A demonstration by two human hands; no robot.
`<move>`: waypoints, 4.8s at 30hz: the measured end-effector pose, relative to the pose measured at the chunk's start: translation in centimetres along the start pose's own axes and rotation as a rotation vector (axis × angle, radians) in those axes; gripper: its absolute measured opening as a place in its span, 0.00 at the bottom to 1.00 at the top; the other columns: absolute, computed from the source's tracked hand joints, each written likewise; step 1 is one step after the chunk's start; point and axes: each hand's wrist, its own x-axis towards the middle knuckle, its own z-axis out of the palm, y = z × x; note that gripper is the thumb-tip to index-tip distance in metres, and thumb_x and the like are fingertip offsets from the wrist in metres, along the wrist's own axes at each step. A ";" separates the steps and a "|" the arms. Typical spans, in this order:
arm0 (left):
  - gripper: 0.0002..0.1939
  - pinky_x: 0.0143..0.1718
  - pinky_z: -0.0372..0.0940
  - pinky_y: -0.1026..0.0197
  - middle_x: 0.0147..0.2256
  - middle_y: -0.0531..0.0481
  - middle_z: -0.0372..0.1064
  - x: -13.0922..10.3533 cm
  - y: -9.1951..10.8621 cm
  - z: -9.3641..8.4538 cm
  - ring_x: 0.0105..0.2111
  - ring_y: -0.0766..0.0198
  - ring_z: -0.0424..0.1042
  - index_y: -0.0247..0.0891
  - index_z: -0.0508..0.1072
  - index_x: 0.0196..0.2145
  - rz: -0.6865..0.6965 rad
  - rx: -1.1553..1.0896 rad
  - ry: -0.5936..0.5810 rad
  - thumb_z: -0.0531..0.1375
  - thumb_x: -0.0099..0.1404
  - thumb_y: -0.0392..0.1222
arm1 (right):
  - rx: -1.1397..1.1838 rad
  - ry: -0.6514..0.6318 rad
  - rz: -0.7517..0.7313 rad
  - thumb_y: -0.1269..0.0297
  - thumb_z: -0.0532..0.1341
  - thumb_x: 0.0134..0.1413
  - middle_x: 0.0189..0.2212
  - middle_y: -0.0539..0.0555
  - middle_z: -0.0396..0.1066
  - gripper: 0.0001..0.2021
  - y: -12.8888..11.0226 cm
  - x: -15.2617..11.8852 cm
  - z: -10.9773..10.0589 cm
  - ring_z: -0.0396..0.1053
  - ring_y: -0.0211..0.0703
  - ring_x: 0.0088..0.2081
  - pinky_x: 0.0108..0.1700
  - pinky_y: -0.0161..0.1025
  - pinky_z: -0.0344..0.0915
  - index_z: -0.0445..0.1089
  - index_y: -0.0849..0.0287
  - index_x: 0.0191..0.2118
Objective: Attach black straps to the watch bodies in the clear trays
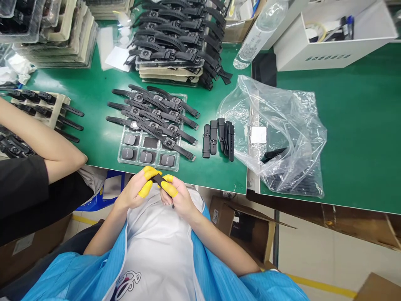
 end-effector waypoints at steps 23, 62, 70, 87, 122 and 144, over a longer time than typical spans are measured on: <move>0.21 0.56 0.71 0.50 0.55 0.39 0.72 0.1 0.3 0.1 0.55 0.53 0.72 0.40 0.66 0.66 0.013 0.015 0.095 0.48 0.80 0.40 | 0.028 0.011 0.027 0.47 0.66 0.65 0.13 0.40 0.57 0.17 1.2 -0.4 0.3 0.50 0.35 0.16 0.24 0.36 0.55 0.67 0.54 0.34; 0.20 0.54 0.71 0.47 0.52 0.38 0.72 0.0 0.2 -0.3 0.52 0.51 0.73 0.37 0.68 0.63 -0.013 -0.019 -0.002 0.47 0.80 0.41 | -0.058 0.028 -0.027 0.46 0.65 0.65 0.13 0.39 0.56 0.18 1.3 -0.4 -0.1 0.50 0.35 0.17 0.25 0.37 0.56 0.66 0.53 0.34; 0.19 0.55 0.72 0.48 0.52 0.38 0.73 0.2 0.3 -0.2 0.53 0.52 0.73 0.38 0.67 0.63 0.012 -0.040 0.033 0.48 0.79 0.40 | -0.052 0.034 -0.019 0.45 0.65 0.65 0.13 0.39 0.56 0.18 1.0 -0.4 0.0 0.50 0.36 0.17 0.25 0.37 0.56 0.66 0.53 0.34; 0.12 0.47 0.73 0.53 0.43 0.44 0.77 0.3 -0.2 1.0 0.44 0.57 0.77 0.39 0.77 0.43 -0.049 -0.218 0.396 0.67 0.71 0.50 | 0.003 -0.138 0.134 0.42 0.64 0.64 0.21 0.46 0.65 0.21 -0.3 0.8 -0.4 0.62 0.39 0.23 0.30 0.40 0.59 0.67 0.56 0.33; 0.31 0.58 0.75 0.51 0.56 0.42 0.76 -0.1 0.1 -0.2 0.58 0.55 0.75 0.43 0.67 0.68 0.034 0.016 0.040 0.52 0.70 0.27 | -0.042 -0.044 0.141 0.53 0.65 0.62 0.14 0.39 0.59 0.12 0.6 0.0 0.2 0.50 0.34 0.17 0.22 0.35 0.48 0.66 0.55 0.39; 0.29 0.58 0.74 0.52 0.56 0.41 0.75 -0.2 0.0 0.6 0.57 0.55 0.75 0.41 0.68 0.66 0.004 -0.025 0.045 0.52 0.70 0.27 | -0.012 -0.069 0.139 0.49 0.68 0.59 0.14 0.40 0.58 0.15 0.0 0.0 -0.1 0.49 0.34 0.17 0.22 0.35 0.49 0.67 0.55 0.36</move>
